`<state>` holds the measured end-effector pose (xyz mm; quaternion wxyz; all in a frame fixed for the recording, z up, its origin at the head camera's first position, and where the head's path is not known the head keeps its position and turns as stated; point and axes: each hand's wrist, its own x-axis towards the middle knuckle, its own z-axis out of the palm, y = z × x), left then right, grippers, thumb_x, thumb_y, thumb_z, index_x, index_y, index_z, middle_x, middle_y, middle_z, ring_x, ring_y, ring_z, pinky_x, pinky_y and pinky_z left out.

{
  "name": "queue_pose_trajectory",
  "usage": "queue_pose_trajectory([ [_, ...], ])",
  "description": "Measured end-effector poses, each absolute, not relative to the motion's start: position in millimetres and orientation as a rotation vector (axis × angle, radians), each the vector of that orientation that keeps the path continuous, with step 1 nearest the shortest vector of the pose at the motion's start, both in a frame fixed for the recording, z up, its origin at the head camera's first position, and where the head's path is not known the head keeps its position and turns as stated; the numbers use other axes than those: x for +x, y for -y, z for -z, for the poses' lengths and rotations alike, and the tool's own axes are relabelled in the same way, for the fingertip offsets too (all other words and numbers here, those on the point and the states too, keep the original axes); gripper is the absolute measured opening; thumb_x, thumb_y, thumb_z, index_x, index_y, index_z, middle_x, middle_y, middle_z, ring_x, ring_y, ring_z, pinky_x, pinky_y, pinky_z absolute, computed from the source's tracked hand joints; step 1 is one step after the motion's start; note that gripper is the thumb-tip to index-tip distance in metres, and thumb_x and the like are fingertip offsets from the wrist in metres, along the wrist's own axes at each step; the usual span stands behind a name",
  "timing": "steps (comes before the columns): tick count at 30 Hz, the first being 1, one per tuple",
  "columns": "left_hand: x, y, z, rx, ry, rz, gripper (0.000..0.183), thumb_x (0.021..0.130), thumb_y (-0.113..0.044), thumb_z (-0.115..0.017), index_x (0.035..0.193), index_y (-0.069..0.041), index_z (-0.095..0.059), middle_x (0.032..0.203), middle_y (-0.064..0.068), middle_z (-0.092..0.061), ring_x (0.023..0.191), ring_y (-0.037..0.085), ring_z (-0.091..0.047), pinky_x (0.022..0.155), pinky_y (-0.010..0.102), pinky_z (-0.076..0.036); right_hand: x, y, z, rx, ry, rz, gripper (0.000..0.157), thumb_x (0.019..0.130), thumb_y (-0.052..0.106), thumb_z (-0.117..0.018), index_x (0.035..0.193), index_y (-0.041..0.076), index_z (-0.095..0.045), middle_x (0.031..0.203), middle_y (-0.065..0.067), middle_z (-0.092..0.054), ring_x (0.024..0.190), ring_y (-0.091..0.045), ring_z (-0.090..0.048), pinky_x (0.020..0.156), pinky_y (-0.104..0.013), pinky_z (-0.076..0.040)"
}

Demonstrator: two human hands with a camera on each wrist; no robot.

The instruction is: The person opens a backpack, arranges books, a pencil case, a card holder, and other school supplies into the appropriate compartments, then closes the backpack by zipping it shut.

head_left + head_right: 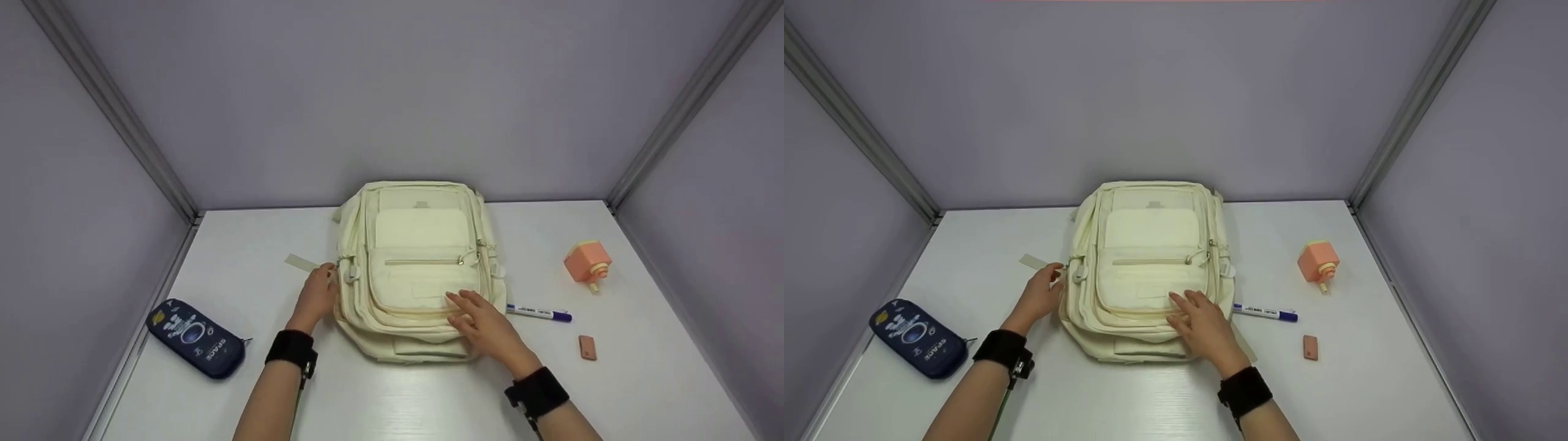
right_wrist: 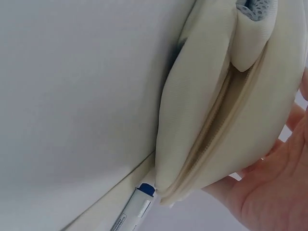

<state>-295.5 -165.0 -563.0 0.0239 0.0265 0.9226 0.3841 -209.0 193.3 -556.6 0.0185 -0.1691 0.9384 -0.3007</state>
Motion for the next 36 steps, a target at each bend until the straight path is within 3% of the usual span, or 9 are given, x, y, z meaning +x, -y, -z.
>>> queue_pose_trajectory([
  [5,-309.3,167.9,564.1,0.081,-2.864,-1.077,0.041,0.103,-0.005,-0.041,0.143,0.005,-0.040,0.136,0.028,-0.046,0.127,0.040,-0.046,0.104,0.049,-0.037,-209.5,-188.8,554.8,-0.472,-2.907,0.895,0.067,0.090,0.048,-0.068,0.149,0.025,-0.045,0.153,-0.011,-0.035,0.095,-0.019,-0.067,0.091,-0.047,-0.048],
  [10,-318.1,168.9,566.3,0.124,-2.834,-0.990,0.046,0.104,-0.006,-0.038,0.147,0.007,-0.033,0.144,0.029,-0.040,0.135,0.043,-0.037,0.112,0.056,-0.023,-206.6,-186.1,556.4,-0.502,-2.979,0.783,0.072,0.084,0.047,-0.075,0.147,0.025,-0.048,0.151,-0.010,-0.037,0.119,-0.031,-0.055,0.092,-0.048,-0.047],
  [14,-320.7,168.5,568.7,0.139,-2.840,-0.940,0.046,0.105,-0.012,-0.041,0.147,0.004,-0.037,0.144,0.027,-0.043,0.136,0.042,-0.036,0.110,0.066,-0.010,-207.4,-185.2,554.5,-0.576,-3.028,0.677,0.074,0.084,0.047,-0.076,0.147,0.023,-0.048,0.149,-0.015,-0.039,0.131,-0.038,-0.042,0.102,-0.052,-0.038],
  [19,-321.0,167.6,571.3,0.162,-2.809,-0.929,0.052,0.105,-0.021,-0.045,0.151,0.002,-0.032,0.148,0.025,-0.039,0.141,0.043,-0.026,0.111,0.065,-0.006,-213.8,-184.1,547.4,-0.613,-2.990,0.623,0.075,0.085,0.047,-0.074,0.150,0.024,-0.043,0.155,-0.015,-0.030,0.144,-0.036,-0.022,0.112,-0.057,-0.019],
  [22,-319.7,167.7,571.9,0.171,-2.792,-0.927,0.058,0.106,-0.020,-0.042,0.155,0.001,-0.019,0.151,0.025,-0.034,0.143,0.042,-0.020,0.112,0.064,-0.003,-219.8,-182.1,544.7,-0.651,-2.966,0.612,0.074,0.087,0.048,-0.071,0.151,0.025,-0.041,0.159,-0.013,-0.024,0.147,-0.036,-0.014,0.113,-0.058,-0.015],
  [25,-319.0,168.0,572.8,0.162,-2.799,-0.964,0.062,0.105,-0.015,-0.044,0.156,-0.001,-0.011,0.151,0.025,-0.035,0.142,0.040,-0.025,0.112,0.063,-0.002,-224.7,-179.1,545.4,-0.695,-2.944,0.599,0.072,0.090,0.051,-0.066,0.152,0.026,-0.039,0.161,-0.012,-0.019,0.147,-0.037,-0.010,0.113,-0.059,-0.013],
  [28,-319.7,168.5,576.1,0.164,-2.841,-1.005,0.071,0.100,-0.017,-0.057,0.156,0.000,-0.016,0.144,0.025,-0.045,0.137,0.039,-0.036,0.112,0.063,-0.001,-226.9,-177.4,548.7,-0.712,-2.924,0.580,0.070,0.092,0.055,-0.059,0.153,0.027,-0.037,0.162,-0.012,-0.015,0.147,-0.038,-0.008,0.113,-0.060,-0.011],
  [32,-321.0,168.2,582.1,0.126,-2.938,-1.036,0.060,0.097,-0.016,-0.062,0.148,0.004,-0.035,0.120,0.021,-0.063,0.120,0.038,-0.055,0.113,0.061,-0.005,-226.5,-178.5,553.4,-0.711,-2.919,0.569,0.068,0.094,0.057,-0.055,0.152,0.027,-0.037,0.162,-0.011,-0.013,0.147,-0.038,-0.006,0.113,-0.060,-0.009],
  [36,-319.8,165.9,583.8,0.052,-2.994,-1.052,0.038,0.099,-0.007,-0.056,0.134,0.008,-0.053,0.106,0.019,-0.066,0.103,0.036,-0.062,0.107,0.055,-0.031,-226.1,-180.7,556.3,-0.705,-2.920,0.571,0.067,0.094,0.058,-0.053,0.152,0.028,-0.037,0.163,-0.010,-0.013,0.147,-0.037,-0.005,0.113,-0.061,-0.010],
])
